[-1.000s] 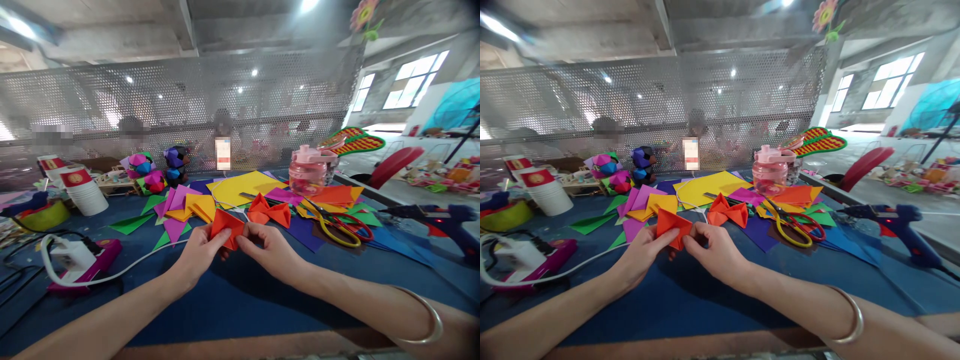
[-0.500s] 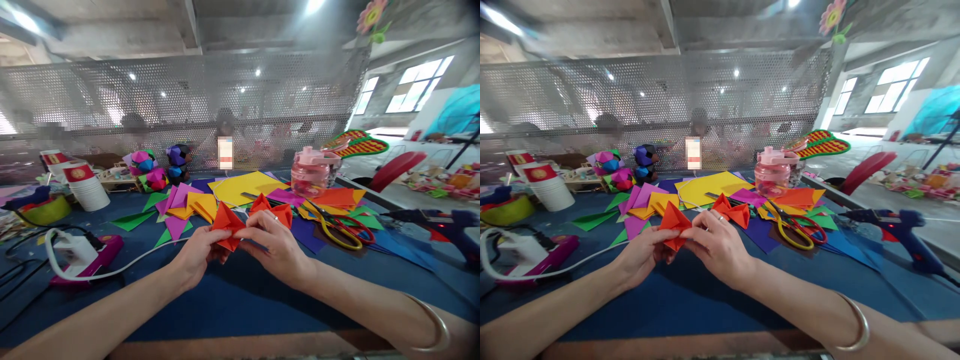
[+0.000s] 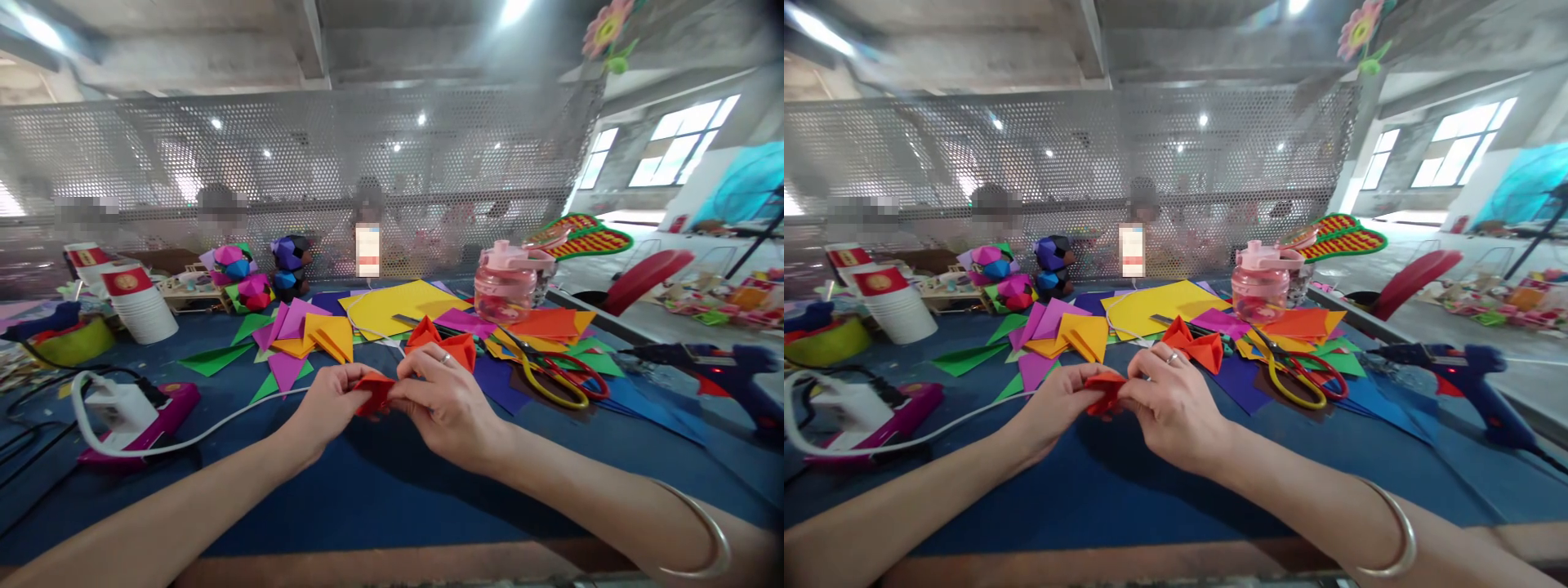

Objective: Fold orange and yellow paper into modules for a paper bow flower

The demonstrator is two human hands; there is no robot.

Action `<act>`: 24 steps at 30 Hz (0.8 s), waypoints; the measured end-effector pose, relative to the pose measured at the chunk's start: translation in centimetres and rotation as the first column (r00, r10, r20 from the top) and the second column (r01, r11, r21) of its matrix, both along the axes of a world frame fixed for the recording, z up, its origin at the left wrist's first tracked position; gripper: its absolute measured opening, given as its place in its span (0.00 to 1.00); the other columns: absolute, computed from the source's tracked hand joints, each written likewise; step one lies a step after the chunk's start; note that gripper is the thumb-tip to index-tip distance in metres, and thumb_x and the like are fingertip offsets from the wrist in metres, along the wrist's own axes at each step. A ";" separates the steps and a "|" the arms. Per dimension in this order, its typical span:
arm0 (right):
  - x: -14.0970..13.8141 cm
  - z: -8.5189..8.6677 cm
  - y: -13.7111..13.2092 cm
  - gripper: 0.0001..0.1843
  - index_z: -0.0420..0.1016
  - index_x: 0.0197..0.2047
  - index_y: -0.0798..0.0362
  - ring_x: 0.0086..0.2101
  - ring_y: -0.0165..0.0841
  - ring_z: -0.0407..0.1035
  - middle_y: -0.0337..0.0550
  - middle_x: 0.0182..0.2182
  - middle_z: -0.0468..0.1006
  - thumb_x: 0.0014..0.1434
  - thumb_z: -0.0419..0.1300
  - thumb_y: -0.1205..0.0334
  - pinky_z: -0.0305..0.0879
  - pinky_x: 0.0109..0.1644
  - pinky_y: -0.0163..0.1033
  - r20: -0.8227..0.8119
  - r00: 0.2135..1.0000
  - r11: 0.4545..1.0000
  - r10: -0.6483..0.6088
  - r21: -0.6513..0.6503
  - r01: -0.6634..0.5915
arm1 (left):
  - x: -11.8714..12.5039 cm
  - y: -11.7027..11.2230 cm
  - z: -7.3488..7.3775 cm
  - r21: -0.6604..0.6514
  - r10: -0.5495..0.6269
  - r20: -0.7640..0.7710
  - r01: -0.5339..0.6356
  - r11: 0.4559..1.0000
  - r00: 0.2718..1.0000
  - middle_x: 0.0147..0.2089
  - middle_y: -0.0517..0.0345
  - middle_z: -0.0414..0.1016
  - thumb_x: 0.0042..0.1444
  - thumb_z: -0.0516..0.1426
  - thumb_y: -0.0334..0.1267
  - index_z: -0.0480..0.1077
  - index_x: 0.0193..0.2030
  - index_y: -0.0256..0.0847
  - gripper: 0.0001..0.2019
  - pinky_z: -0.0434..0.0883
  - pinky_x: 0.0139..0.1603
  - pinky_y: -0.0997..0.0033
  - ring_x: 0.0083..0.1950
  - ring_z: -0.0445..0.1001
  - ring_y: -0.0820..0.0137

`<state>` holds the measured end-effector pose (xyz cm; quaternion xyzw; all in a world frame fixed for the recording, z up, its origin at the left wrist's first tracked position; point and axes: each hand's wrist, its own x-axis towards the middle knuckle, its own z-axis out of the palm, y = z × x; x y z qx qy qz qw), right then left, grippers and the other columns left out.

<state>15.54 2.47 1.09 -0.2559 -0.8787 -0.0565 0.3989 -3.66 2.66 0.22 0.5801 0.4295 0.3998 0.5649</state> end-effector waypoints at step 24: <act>-0.6 -0.5 0.3 0.09 0.75 0.34 0.52 0.31 0.33 0.72 0.41 0.30 0.79 0.52 0.60 0.76 0.64 0.33 0.36 -0.140 0.980 0.865 -0.141 -0.499 0.053 | 1.0 -1.2 0.7 -0.001 -0.004 0.048 0.004 1.000 0.999 0.32 0.54 0.80 0.44 0.64 0.37 0.77 0.33 0.35 0.09 0.76 0.39 0.70 0.34 0.79 0.67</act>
